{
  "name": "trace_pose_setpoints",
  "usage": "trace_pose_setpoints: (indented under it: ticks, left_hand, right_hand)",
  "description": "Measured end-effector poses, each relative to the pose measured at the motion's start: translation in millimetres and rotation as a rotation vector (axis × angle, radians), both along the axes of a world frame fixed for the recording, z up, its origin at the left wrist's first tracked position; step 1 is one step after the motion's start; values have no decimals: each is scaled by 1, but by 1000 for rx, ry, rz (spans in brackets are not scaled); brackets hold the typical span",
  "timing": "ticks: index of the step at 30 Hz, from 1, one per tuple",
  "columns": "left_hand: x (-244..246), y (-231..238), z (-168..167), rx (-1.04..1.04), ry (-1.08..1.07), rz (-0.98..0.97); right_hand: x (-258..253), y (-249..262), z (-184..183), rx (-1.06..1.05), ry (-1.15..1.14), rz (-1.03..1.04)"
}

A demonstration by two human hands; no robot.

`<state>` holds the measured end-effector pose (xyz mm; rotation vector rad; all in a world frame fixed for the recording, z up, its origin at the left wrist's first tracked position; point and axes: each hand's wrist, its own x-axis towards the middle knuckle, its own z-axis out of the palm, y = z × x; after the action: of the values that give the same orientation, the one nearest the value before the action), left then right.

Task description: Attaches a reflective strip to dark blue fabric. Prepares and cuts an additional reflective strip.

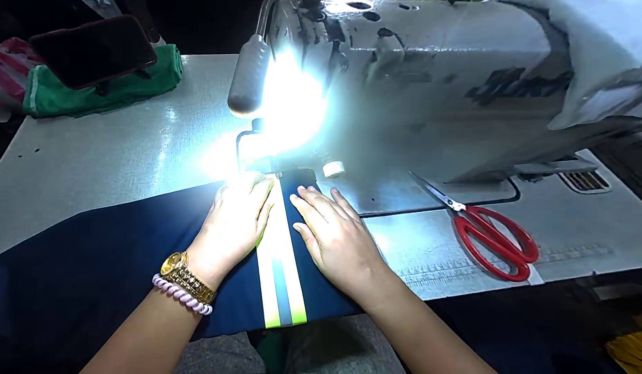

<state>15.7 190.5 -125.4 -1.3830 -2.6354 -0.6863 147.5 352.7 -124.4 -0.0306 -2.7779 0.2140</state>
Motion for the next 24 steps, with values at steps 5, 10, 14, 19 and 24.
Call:
trace_pose_setpoints:
  ticks: [5,10,14,19,24]
  left_hand:
    - [1,0,1,1,0,4]
    - [2,0,0,3,12,1]
    - [3,1,-1,11,44,3]
    - [-4,5,1,4,33,-9]
    - [-3,-1,15,-44,-83,3]
  right_hand:
    - [0,-2,1,20,-5,-3]
    - [1,-1,0,31,3,0]
    - [0,2,-1,46,7,24]
    - [-7,6,1,36,-1,40]
    - [-1,-12,17,-66,-137,-52]
